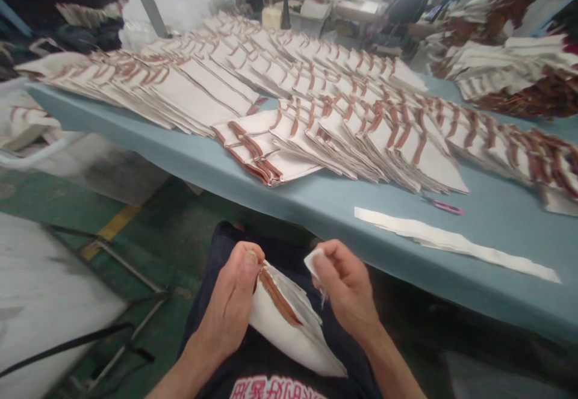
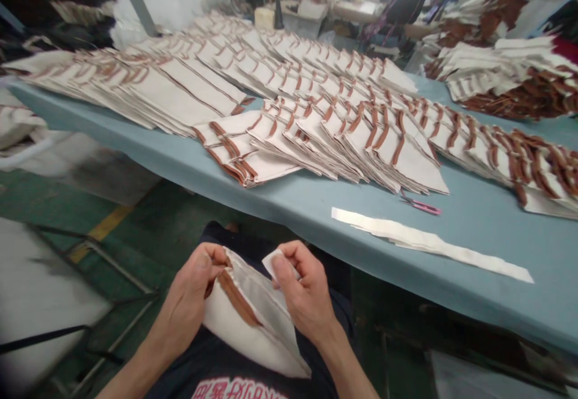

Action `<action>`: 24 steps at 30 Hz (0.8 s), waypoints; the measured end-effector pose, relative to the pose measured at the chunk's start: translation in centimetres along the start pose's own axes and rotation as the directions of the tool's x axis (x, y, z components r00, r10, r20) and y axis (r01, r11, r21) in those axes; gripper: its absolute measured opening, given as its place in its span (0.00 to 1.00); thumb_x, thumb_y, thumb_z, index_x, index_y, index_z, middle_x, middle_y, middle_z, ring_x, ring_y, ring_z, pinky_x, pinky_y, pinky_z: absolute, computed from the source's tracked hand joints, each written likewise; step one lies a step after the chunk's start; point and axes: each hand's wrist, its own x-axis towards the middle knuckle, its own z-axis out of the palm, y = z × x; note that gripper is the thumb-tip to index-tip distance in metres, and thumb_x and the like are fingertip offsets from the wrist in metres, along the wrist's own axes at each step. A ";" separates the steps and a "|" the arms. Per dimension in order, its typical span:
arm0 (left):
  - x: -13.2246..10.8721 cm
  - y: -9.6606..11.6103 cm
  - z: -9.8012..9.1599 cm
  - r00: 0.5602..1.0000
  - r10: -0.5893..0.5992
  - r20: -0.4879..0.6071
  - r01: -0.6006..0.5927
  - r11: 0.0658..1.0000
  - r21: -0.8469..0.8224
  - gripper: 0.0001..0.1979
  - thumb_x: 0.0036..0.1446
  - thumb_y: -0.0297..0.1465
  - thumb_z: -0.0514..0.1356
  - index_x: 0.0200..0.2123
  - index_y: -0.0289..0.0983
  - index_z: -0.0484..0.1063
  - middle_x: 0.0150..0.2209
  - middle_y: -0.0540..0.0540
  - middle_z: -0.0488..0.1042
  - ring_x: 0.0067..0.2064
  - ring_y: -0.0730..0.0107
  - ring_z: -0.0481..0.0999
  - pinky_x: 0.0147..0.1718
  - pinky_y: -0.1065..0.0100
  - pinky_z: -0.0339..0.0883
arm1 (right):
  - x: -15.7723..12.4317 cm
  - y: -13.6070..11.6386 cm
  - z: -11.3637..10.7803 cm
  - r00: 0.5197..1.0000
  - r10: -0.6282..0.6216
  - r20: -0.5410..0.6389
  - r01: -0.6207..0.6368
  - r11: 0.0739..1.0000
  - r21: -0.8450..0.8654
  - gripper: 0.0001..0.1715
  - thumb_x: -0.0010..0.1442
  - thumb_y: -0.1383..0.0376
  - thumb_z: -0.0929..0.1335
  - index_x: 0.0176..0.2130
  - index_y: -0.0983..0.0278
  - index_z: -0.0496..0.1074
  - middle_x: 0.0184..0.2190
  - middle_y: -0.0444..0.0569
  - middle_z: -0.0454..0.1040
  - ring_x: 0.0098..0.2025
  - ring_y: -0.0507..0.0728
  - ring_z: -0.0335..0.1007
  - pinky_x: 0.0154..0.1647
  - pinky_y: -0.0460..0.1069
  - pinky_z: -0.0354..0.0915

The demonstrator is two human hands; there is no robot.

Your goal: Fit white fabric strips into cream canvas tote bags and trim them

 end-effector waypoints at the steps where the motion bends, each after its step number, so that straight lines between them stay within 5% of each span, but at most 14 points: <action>1: 0.2 -0.9 -0.6 1.000 0.009 -0.022 -0.009 1.000 0.030 0.28 0.70 0.56 0.46 0.34 0.40 0.69 0.27 0.50 0.69 0.29 0.65 0.66 0.28 0.68 0.61 | 0.3 1.7 0.3 0.987 0.139 0.077 -0.142 0.989 0.036 0.27 0.58 0.44 0.77 0.32 0.63 0.71 0.20 0.38 0.68 0.22 0.47 0.58 0.24 0.43 0.55; 5: 0.4 -4.5 -3.1 0.985 -0.042 -0.168 0.064 0.990 0.124 0.26 0.69 0.55 0.49 0.30 0.41 0.66 0.29 0.50 0.69 0.34 0.62 0.69 0.35 0.66 0.66 | 0.5 8.1 2.6 0.915 0.335 0.225 -0.360 0.929 0.083 0.36 0.51 0.34 0.75 0.30 0.61 0.65 0.17 0.33 0.59 0.16 0.45 0.47 0.18 0.43 0.48; 9: -1.4 -6.7 -4.4 0.956 -0.155 -0.250 0.190 0.974 0.122 0.26 0.66 0.55 0.53 0.27 0.40 0.65 0.25 0.50 0.68 0.30 0.63 0.68 0.29 0.68 0.63 | -0.7 11.3 4.2 0.858 0.410 0.310 -0.452 0.889 0.076 0.39 0.48 0.31 0.74 0.28 0.60 0.61 0.17 0.33 0.57 0.16 0.45 0.43 0.17 0.43 0.43; 12: -3.3 -6.7 -4.9 0.961 -0.221 -0.163 0.238 0.967 0.092 0.23 0.60 0.52 0.61 0.27 0.38 0.70 0.25 0.50 0.72 0.29 0.62 0.71 0.28 0.69 0.65 | -1.3 12.0 4.5 0.829 0.434 0.352 -0.474 0.880 0.034 0.38 0.50 0.32 0.74 0.28 0.60 0.63 0.17 0.34 0.60 0.16 0.46 0.46 0.18 0.43 0.44; 14: -4.2 -6.0 -5.4 0.970 -0.242 -0.035 0.243 0.969 0.046 0.19 0.60 0.48 0.64 0.36 0.37 0.76 0.32 0.47 0.79 0.34 0.59 0.76 0.35 0.67 0.71 | -1.4 12.1 4.3 0.830 0.436 0.349 -0.467 0.884 0.007 0.37 0.51 0.32 0.73 0.29 0.60 0.63 0.17 0.34 0.60 0.16 0.46 0.46 0.18 0.43 0.45; 18: -4.1 -3.8 -6.3 0.949 -0.215 0.230 0.230 0.972 -0.041 0.17 0.63 0.42 0.64 0.47 0.36 0.78 0.40 0.44 0.82 0.41 0.57 0.77 0.46 0.64 0.71 | -1.5 10.6 3.3 0.869 0.397 0.296 -0.399 0.915 -0.057 0.37 0.53 0.31 0.72 0.30 0.61 0.64 0.18 0.35 0.60 0.17 0.46 0.47 0.18 0.44 0.45; 21: -2.6 -1.8 -5.9 0.952 -0.107 0.288 0.127 0.991 -0.051 0.17 0.64 0.44 0.63 0.44 0.34 0.78 0.38 0.45 0.80 0.41 0.58 0.76 0.43 0.66 0.70 | -1.3 6.7 1.9 0.926 0.308 0.217 -0.289 0.950 -0.116 0.32 0.59 0.38 0.72 0.32 0.62 0.67 0.22 0.37 0.64 0.22 0.48 0.53 0.23 0.43 0.51; 24: -1.1 0.1 -4.6 0.954 0.012 0.298 0.000 0.999 -0.040 0.18 0.64 0.45 0.61 0.37 0.34 0.76 0.34 0.45 0.77 0.36 0.63 0.73 0.35 0.69 0.67 | -1.2 0.8 0.5 0.985 0.010 0.172 0.055 0.928 -0.368 0.20 0.67 0.50 0.70 0.33 0.63 0.72 0.28 0.43 0.70 0.30 0.53 0.64 0.31 0.46 0.61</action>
